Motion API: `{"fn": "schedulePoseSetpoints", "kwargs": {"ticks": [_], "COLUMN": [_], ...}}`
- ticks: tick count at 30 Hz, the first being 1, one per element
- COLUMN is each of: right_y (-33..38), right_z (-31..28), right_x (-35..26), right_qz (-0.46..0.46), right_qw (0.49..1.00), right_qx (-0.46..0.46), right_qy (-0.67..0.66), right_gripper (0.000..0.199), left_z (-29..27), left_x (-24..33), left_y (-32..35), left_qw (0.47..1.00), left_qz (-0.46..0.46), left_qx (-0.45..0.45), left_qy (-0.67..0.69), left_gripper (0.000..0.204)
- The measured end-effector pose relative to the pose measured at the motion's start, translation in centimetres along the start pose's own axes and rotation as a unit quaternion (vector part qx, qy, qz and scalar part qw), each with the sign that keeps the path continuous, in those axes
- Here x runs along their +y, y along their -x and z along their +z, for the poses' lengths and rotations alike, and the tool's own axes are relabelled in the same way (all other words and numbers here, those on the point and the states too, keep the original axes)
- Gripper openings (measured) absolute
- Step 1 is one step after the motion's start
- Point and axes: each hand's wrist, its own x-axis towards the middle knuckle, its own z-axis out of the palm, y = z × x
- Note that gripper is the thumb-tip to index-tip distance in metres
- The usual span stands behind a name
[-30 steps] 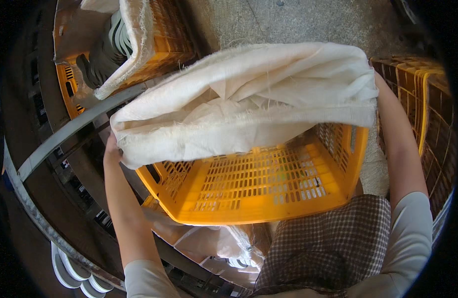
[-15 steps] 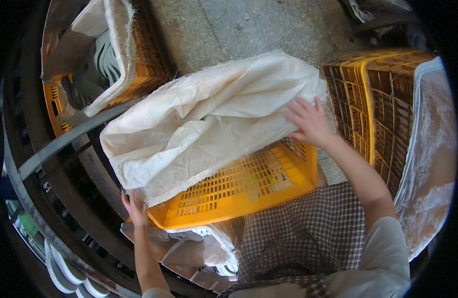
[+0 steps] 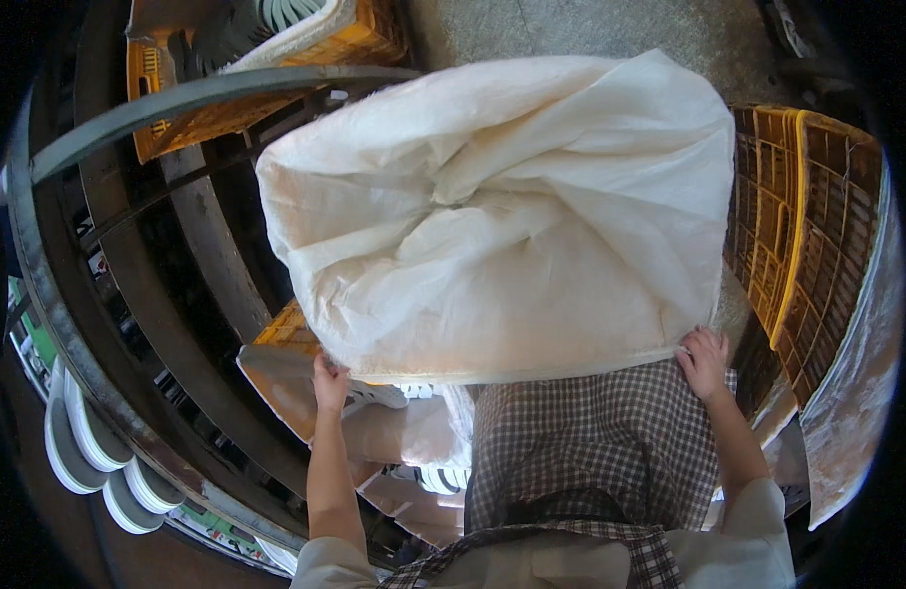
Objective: The person retrieves white slippers from a cloth bag, places them in a crate, then uses a brush to clean the soles and uppers of several slippers. The person repeatedly picks up slippers, brushes them, and places them back on the shelf.
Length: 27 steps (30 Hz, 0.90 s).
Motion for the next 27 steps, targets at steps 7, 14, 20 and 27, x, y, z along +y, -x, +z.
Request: {"fn": "schedulePoseSetpoints", "kwargs": {"ticks": [7, 14, 20, 27], "right_y": [3.5, 1.2, -5.5, -9.0], "right_z": [5.9, 6.5, 3.4, 1.7], "right_x": [2.8, 2.4, -0.7, 0.6], "right_qz": [0.171, 0.527, 0.379, 0.494], "right_qw": [0.966, 0.604, 0.749, 0.801], "right_qx": [0.191, 0.099, 0.278, 0.314], "right_qy": [0.018, -0.590, -0.466, -0.129], "right_gripper": [0.022, 0.045, 0.080, 0.076], "left_z": [-0.4, 1.4, 0.8, 3.1], "left_x": [1.9, 2.7, 1.5, 2.9], "left_y": [0.3, 1.7, 0.4, 0.6], "left_qw": [0.852, 0.832, 0.925, 0.907], "left_qz": [-0.377, -0.284, -0.187, -0.174], "left_qx": [-0.254, -0.132, -0.152, -0.182], "left_qy": [0.261, 0.457, 0.293, 0.338], "left_gripper": [0.032, 0.032, 0.027, 0.026]}}
